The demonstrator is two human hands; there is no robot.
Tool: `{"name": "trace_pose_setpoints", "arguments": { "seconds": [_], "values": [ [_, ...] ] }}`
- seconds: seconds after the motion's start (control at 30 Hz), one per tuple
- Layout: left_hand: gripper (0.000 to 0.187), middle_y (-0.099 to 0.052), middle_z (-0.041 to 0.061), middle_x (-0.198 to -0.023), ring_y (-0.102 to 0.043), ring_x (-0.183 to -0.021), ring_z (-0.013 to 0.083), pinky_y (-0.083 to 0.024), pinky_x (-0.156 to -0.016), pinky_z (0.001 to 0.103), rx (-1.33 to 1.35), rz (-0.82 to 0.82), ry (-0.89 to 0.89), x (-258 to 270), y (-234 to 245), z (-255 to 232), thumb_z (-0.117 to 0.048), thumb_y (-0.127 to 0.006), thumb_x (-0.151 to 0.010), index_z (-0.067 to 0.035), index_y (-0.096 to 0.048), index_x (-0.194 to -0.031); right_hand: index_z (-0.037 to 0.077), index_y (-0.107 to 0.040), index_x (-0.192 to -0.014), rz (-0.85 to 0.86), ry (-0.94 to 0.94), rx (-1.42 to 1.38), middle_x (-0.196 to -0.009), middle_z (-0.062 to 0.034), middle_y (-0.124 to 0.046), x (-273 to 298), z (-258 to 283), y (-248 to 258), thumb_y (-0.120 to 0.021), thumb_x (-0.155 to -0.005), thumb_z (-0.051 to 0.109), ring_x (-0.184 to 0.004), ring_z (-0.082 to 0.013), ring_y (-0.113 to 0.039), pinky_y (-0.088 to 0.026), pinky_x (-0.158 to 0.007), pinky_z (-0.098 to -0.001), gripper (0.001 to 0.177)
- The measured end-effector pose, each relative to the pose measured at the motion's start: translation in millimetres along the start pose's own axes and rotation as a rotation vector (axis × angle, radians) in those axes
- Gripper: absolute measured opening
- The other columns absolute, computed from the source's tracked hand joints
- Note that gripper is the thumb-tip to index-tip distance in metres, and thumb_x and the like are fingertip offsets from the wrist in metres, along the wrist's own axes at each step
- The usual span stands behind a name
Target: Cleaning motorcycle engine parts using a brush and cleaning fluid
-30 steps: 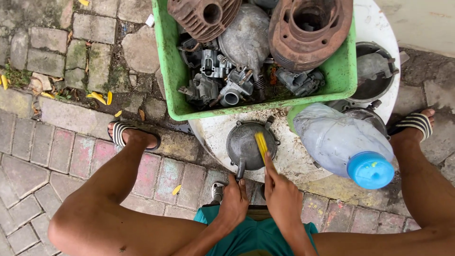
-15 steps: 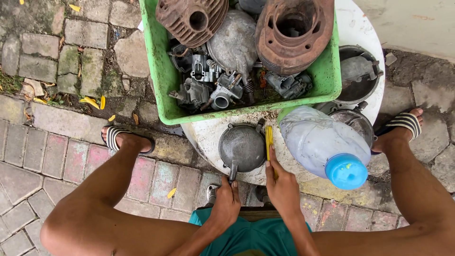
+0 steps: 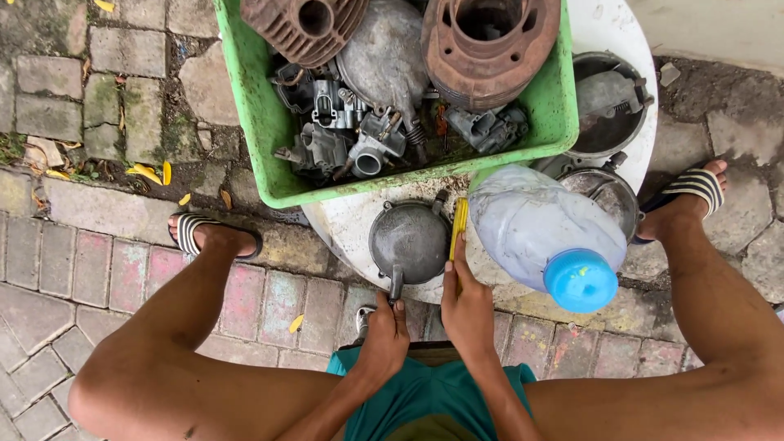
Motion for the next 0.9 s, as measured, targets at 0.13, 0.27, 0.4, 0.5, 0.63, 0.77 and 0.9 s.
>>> {"name": "trace_pose_setpoints", "arguments": {
  "seconds": [0.13,0.27,0.4,0.5,0.63,0.77,0.9],
  "values": [
    [0.032,-0.047,0.003,-0.063,-0.044,-0.052,0.0136,-0.035,-0.049,0.038,-0.021,-0.009,0.031,-1.1,3.7,-10.3,-0.037,-0.032,-0.11,-0.01,-0.046,-0.103,0.016,-0.031,-0.16,0.041,-0.032,-0.001,-0.049,-0.0072,-0.042,52.1,-8.3,-21.0,-0.043,-0.103,0.029,-0.042,-0.0165,-0.043,-0.036,-0.044,-0.0351,0.059],
    [0.043,-0.05,0.004,-0.065,-0.046,-0.053,0.0147,-0.037,-0.049,0.039,-0.026,0.035,0.048,3.6,6.4,-11.3,-0.045,-0.027,-0.108,-0.008,-0.047,-0.111,0.021,-0.038,-0.157,0.015,0.096,0.259,-0.055,-0.0019,-0.052,45.3,-3.1,-28.0,-0.051,-0.102,0.027,-0.045,-0.0161,-0.047,-0.037,-0.043,-0.0369,0.056],
    [0.027,-0.047,0.003,-0.067,-0.042,-0.056,0.0139,-0.034,-0.05,0.039,0.039,-0.009,0.017,0.5,0.3,-1.2,-0.032,-0.034,-0.112,-0.01,-0.041,-0.097,0.02,-0.024,-0.162,0.148,0.106,0.484,-0.048,-0.0029,-0.05,-21.6,43.1,3.2,-0.038,-0.108,0.032,-0.037,-0.0166,-0.046,-0.04,-0.032,-0.034,0.057],
    [0.027,-0.049,0.006,-0.063,-0.046,-0.054,0.0183,-0.032,-0.053,0.044,0.042,-0.048,0.039,3.0,-0.8,-1.4,-0.032,-0.036,-0.111,-0.011,-0.041,-0.096,0.032,-0.014,-0.165,0.292,0.007,0.576,-0.069,-0.0106,-0.061,-5.6,47.7,13.6,-0.04,-0.107,0.032,-0.049,-0.0308,-0.06,-0.047,-0.045,-0.0465,0.063],
    [0.03,-0.049,0.004,-0.063,-0.045,-0.054,0.0168,-0.034,-0.053,0.043,0.032,-0.051,0.031,0.8,-0.4,-6.8,-0.037,-0.034,-0.11,-0.011,-0.044,-0.099,0.05,-0.019,-0.16,0.42,-0.079,0.647,-0.078,-0.0097,-0.066,31.6,24.7,11.9,-0.041,-0.103,0.037,-0.065,-0.0341,-0.069,-0.055,-0.057,-0.0511,0.063],
    [0.025,-0.051,0.006,-0.063,-0.048,-0.054,0.0194,-0.036,-0.055,0.046,0.005,-0.05,0.027,-0.1,-1.0,-5.3,-0.029,-0.036,-0.11,-0.009,-0.045,-0.099,0.037,-0.038,-0.156,0.144,0.065,0.528,-0.058,-0.0039,-0.06,-6.0,45.0,10.9,-0.049,-0.103,0.03,-0.041,-0.0174,-0.054,-0.044,-0.035,-0.0361,0.055],
    [0.025,-0.047,0.003,-0.063,-0.04,-0.051,0.0143,-0.032,-0.049,0.04,0.062,-0.044,-0.009,0.8,-2.6,-3.8,-0.028,-0.036,-0.111,-0.01,-0.042,-0.096,0.036,-0.032,-0.16,0.239,-0.14,0.481,-0.061,-0.0116,-0.067,-24.9,76.2,27.2,-0.039,-0.105,0.033,-0.058,-0.0317,-0.067,-0.055,-0.057,-0.05,0.056]
  ]
}}
Point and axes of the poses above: each hand's wrist, its own x-axis away from the middle knuckle, its own y-axis out of the back of the hand, z = x × y, the point moved 2 cm from there along -x, towards the middle knuckle
